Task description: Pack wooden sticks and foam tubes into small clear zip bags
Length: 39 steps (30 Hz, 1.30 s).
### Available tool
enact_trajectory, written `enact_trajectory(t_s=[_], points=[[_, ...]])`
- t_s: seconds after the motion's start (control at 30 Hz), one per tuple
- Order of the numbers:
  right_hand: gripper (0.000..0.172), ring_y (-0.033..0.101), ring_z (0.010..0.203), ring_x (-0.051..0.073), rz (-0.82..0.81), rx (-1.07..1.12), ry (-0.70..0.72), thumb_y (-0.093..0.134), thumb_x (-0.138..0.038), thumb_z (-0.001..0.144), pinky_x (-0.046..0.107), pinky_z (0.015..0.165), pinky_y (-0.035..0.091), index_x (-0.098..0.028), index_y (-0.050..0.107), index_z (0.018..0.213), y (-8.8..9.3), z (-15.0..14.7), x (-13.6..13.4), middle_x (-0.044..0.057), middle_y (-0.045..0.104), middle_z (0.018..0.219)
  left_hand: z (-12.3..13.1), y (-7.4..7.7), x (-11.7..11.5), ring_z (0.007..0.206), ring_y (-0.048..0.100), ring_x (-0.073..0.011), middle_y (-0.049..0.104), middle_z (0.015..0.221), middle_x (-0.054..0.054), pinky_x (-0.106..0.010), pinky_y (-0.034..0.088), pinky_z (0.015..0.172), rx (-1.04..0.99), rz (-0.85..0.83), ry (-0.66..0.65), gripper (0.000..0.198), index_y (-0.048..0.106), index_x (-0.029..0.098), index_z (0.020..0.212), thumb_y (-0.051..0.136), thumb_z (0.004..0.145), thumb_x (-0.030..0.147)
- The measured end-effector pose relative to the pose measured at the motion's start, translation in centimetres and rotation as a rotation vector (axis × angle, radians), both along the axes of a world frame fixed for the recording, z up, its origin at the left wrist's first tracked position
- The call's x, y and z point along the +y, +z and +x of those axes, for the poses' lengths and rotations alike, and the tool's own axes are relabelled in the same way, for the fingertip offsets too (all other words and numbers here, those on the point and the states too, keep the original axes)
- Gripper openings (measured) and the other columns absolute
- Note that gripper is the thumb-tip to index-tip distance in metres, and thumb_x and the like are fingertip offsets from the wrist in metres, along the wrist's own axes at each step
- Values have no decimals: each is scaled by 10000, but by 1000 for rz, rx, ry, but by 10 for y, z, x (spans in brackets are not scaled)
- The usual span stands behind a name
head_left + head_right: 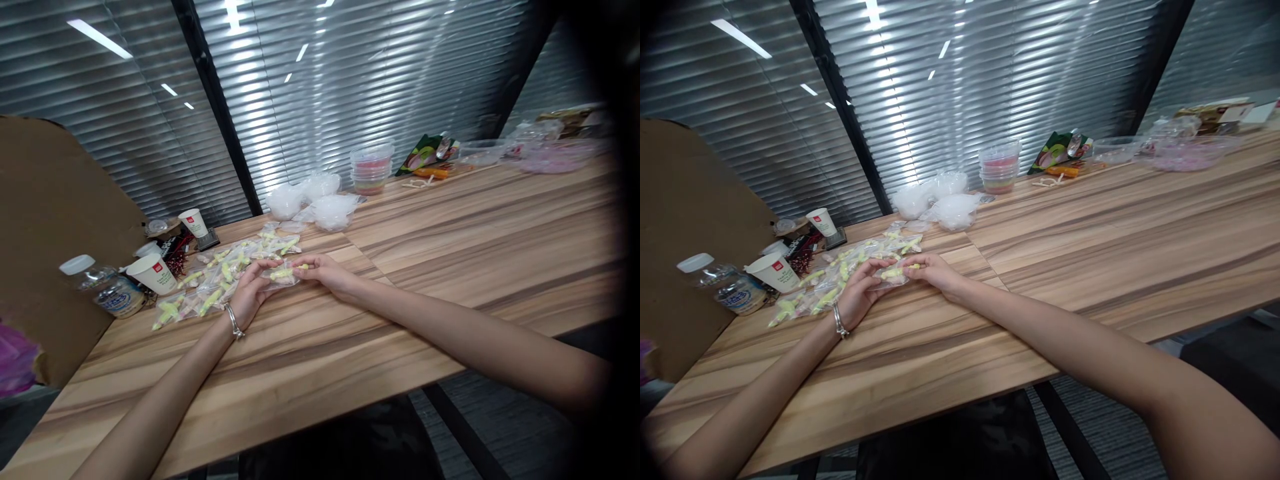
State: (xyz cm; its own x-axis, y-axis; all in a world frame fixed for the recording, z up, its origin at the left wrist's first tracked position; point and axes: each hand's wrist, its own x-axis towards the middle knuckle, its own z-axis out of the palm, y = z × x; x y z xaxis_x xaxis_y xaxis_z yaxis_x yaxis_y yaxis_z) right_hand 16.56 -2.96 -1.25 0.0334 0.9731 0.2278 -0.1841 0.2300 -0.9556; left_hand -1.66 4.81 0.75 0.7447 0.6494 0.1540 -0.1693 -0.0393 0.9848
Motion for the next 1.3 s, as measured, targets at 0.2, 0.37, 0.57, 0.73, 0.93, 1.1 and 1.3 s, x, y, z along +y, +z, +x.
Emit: enact_trajectory(t_s=[0.2,0.37,0.57,0.73,0.93,1.1,1.3], points=[[226,494,671,122,-20,72,4,680,-358,716,240,660,350,-158,681,823,-3,0,3,7,628,749,1,1,-2,1120,516,-249,584,1149,-50,-394,438,949,15,70,-56,237,634,204,1003,532,796,256],[171,396,569,99,-45,-8,-59,650,-318,716,226,554,270,-155,652,770,-1,0,2,-22,536,626,2,-5,4,1086,528,-239,616,1141,-62,-347,390,943,117,195,1,263,661,204,1037,618,796,302],[155,429,601,107,-14,25,17,657,-291,687,225,575,297,-163,598,753,-1,-1,2,-21,539,669,1,-5,2,895,564,-191,622,966,-48,-281,429,763,157,205,-60,376,626,220,1109,688,754,325],[156,424,625,105,8,-35,85,651,-293,716,221,586,302,-157,602,774,-2,1,3,-18,541,700,2,-7,3,804,548,-149,596,874,-26,-244,422,705,138,198,-76,329,624,214,1050,707,744,301],[206,454,680,118,51,-117,136,630,-351,778,228,625,353,-146,615,780,0,1,3,5,545,741,2,-6,0,758,540,-127,570,830,-9,-233,419,688,136,174,-101,409,569,225,1126,705,747,290],[261,530,766,135,78,-82,36,670,-361,757,232,662,409,-182,619,939,0,-4,-1,22,603,885,2,-3,-1,714,525,-122,531,775,11,-237,419,687,153,182,-109,590,484,249,1285,701,742,327],[295,591,850,132,-55,262,-61,630,-326,811,262,790,469,-226,539,1074,5,-7,-3,23,625,956,2,-5,1,679,507,-107,518,830,11,-204,404,595,109,177,56,414,578,243,1123,690,742,360]])
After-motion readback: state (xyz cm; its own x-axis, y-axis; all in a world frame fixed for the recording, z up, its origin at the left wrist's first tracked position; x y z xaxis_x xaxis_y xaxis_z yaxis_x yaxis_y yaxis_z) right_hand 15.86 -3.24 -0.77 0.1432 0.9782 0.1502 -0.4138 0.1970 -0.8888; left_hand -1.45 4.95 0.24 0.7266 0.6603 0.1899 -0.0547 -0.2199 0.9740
